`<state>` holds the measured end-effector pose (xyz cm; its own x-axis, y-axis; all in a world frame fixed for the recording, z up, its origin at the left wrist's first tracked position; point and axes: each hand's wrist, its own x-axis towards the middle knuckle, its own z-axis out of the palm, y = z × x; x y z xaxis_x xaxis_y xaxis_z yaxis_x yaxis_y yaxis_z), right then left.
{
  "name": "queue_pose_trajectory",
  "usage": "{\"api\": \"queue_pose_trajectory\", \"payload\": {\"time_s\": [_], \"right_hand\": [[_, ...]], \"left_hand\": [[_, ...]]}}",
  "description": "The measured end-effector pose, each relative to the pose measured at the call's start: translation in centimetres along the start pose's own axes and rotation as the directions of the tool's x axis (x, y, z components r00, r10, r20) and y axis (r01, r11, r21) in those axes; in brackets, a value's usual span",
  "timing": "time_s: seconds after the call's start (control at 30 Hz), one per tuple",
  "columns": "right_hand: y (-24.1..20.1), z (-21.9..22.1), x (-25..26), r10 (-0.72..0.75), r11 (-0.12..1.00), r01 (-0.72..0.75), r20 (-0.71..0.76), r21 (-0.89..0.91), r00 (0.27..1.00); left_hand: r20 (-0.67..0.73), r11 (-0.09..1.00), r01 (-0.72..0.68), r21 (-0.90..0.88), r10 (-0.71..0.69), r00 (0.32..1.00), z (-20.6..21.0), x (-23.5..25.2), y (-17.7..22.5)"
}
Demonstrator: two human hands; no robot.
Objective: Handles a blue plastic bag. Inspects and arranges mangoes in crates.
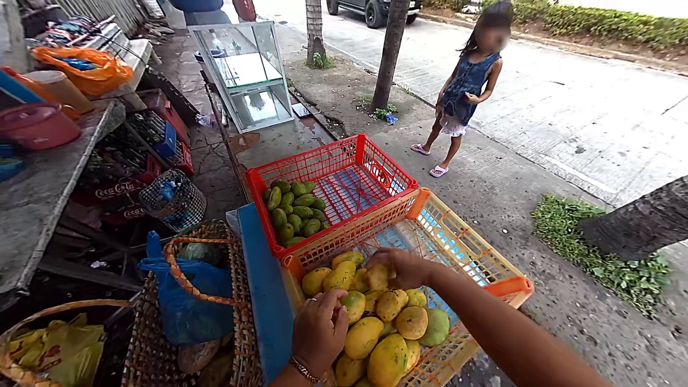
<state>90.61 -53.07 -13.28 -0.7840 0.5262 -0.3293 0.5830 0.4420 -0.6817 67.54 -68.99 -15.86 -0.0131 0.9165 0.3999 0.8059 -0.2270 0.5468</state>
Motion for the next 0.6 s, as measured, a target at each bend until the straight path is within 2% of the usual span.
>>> {"api": "queue_pose_trajectory", "payload": {"time_s": [0.1, 0.2, 0.27, 0.37, 0.5, 0.6], "right_hand": [[-0.6, 1.4, 0.9, 0.066, 0.995, -0.059, 0.088, -0.078, 0.994], [-1.5, 1.1, 0.6, 0.118, 0.991, -0.111, 0.098, -0.074, 0.988], [-1.2, 1.2, 0.1, 0.089, 0.995, -0.088, 0.041, -0.041, 0.995], [-0.1, 2.0, -0.4, 0.039, 0.999, -0.038, -0.038, 0.036, 0.999], [0.9, 3.1, -1.0, 0.008, 1.0, -0.005, -0.104, 0.03, 0.995], [1.7, 3.5, -1.3, -0.041, 0.998, 0.049, -0.218, 0.034, 0.975]], "left_hand": [[0.019, 1.0, 0.008, -0.003, -0.008, 1.0, -0.4, 0.0, 0.0], [0.039, 1.0, 0.026, 0.0, -0.026, 0.999, -0.8, -0.1, 0.1], [0.063, 0.999, 0.044, -0.01, -0.044, 0.997, -1.1, -0.1, 0.3], [0.179, 0.993, 0.114, -0.041, -0.105, 0.978, -2.0, 0.1, 0.8], [0.335, 0.98, 0.192, -0.056, -0.163, 0.928, -3.1, 0.7, 1.5], [0.394, 0.974, 0.216, -0.065, -0.174, 0.903, -3.5, 1.0, 1.7]]}}
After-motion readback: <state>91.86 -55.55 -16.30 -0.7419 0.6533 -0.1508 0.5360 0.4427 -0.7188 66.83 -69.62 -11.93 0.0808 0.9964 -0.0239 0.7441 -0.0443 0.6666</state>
